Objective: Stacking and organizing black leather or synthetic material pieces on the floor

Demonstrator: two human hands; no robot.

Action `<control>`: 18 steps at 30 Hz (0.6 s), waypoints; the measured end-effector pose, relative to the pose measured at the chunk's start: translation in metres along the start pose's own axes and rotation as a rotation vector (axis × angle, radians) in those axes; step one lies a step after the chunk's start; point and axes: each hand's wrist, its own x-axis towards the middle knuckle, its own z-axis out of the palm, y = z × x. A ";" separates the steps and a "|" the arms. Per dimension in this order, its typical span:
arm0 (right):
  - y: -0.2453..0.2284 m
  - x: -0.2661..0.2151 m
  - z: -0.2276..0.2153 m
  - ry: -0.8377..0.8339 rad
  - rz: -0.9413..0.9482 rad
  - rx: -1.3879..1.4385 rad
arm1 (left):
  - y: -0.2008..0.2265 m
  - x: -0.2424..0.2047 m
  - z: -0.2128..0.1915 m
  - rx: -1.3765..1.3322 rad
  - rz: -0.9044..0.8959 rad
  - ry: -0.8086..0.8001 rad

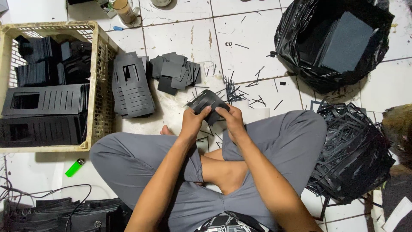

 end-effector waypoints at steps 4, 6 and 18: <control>0.006 0.004 -0.006 -0.007 -0.021 -0.047 | 0.001 -0.001 0.001 0.081 0.002 -0.017; 0.001 0.003 -0.007 0.001 -0.074 -0.197 | -0.005 0.003 0.000 0.096 0.032 -0.018; -0.027 -0.014 0.012 -0.011 -0.061 -0.109 | -0.021 0.007 -0.008 0.068 0.073 0.074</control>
